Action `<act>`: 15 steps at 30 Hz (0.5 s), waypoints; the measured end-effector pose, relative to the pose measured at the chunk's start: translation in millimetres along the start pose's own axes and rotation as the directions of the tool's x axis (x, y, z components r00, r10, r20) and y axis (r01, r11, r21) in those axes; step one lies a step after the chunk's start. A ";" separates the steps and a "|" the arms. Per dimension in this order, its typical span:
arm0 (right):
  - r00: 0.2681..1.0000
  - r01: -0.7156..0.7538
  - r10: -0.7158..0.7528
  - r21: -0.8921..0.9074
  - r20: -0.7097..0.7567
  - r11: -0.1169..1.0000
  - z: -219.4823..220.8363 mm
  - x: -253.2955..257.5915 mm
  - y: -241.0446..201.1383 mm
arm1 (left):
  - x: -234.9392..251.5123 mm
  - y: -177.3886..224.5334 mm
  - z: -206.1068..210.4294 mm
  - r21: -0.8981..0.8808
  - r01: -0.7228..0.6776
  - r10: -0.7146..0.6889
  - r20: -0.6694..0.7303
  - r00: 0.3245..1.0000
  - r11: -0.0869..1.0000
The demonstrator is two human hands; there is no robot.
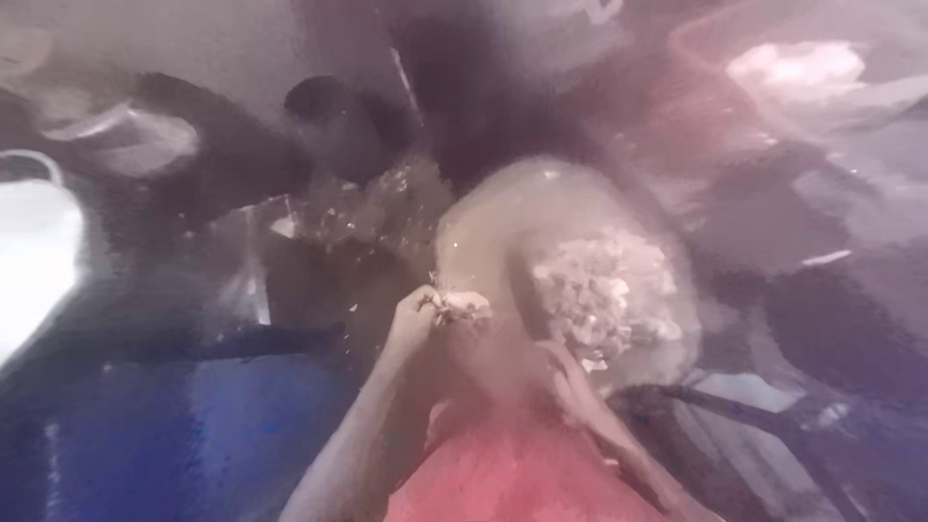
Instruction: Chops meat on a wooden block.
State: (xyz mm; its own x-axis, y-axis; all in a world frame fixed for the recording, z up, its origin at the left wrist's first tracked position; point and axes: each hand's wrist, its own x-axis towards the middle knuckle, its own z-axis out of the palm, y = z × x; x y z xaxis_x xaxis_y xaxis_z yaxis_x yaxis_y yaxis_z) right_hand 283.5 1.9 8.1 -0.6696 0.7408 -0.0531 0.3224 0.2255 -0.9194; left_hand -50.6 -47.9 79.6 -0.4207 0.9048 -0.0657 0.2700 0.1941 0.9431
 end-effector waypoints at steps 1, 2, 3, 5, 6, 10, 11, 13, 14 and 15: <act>0.999 0.032 -0.031 0.006 -0.015 0.999 -2.0 12.1 -26.7 | -6.3 -26.8 -3.2 0.042 0.016 -0.016 0.005 1.000 0.999; 0.993 0.111 -0.110 0.028 -0.038 0.993 -3.4 23.7 -51.9 | -11.8 -54.5 -3.7 0.069 0.045 -0.045 0.008 0.999 0.997; 0.974 0.219 -0.216 0.061 -0.065 0.974 -2.5 34.6 -74.2 | -18.5 -78.4 -2.1 0.084 0.077 -0.077 0.002 0.997 0.993; 0.913 0.405 -0.396 0.111 -0.094 0.908 3.3 59.6 -118.4 | -25.7 -97.3 1.1 0.069 0.071 -0.072 0.006 0.997 0.995; 0.904 0.427 -0.420 0.132 -0.076 0.895 10.1 67.8 -134.4 | -29.5 -97.1 3.0 0.053 0.057 -0.057 0.006 0.998 0.997; 0.963 0.268 -0.268 -0.015 -0.016 0.963 79.2 74.6 -92.2 | -26.8 -88.1 7.7 0.018 0.060 -0.059 -0.026 0.998 0.998; 0.984 0.164 -0.155 -0.119 0.085 0.979 90.8 66.9 -62.6 | -25.2 -84.6 8.0 0.031 0.066 -0.064 -0.045 0.997 0.997; 0.919 -0.068 0.213 -0.397 0.333 0.915 89.4 48.0 -23.1 | -29.0 -72.3 3.5 0.009 0.055 -0.054 -0.068 0.996 0.998; 0.868 -0.112 0.317 -0.471 0.382 0.875 84.5 38.8 -12.7 | -34.9 -61.9 -1.4 -0.041 0.051 -0.054 -0.074 0.996 0.998; 0.844 -0.137 0.359 -0.485 0.400 0.864 76.1 31.9 -6.3 | -40.8 -52.3 -6.4 -0.128 0.036 -0.045 -0.064 0.997 0.991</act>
State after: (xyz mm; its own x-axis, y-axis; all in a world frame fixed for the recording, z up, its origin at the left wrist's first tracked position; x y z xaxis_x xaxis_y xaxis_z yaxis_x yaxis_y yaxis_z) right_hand 209.2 -24.0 -17.4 -0.7167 0.4528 -0.5304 0.6949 0.3998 -0.5977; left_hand -53.1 -97.4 35.1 -0.4871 0.8690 -0.0870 0.1418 0.1770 0.9739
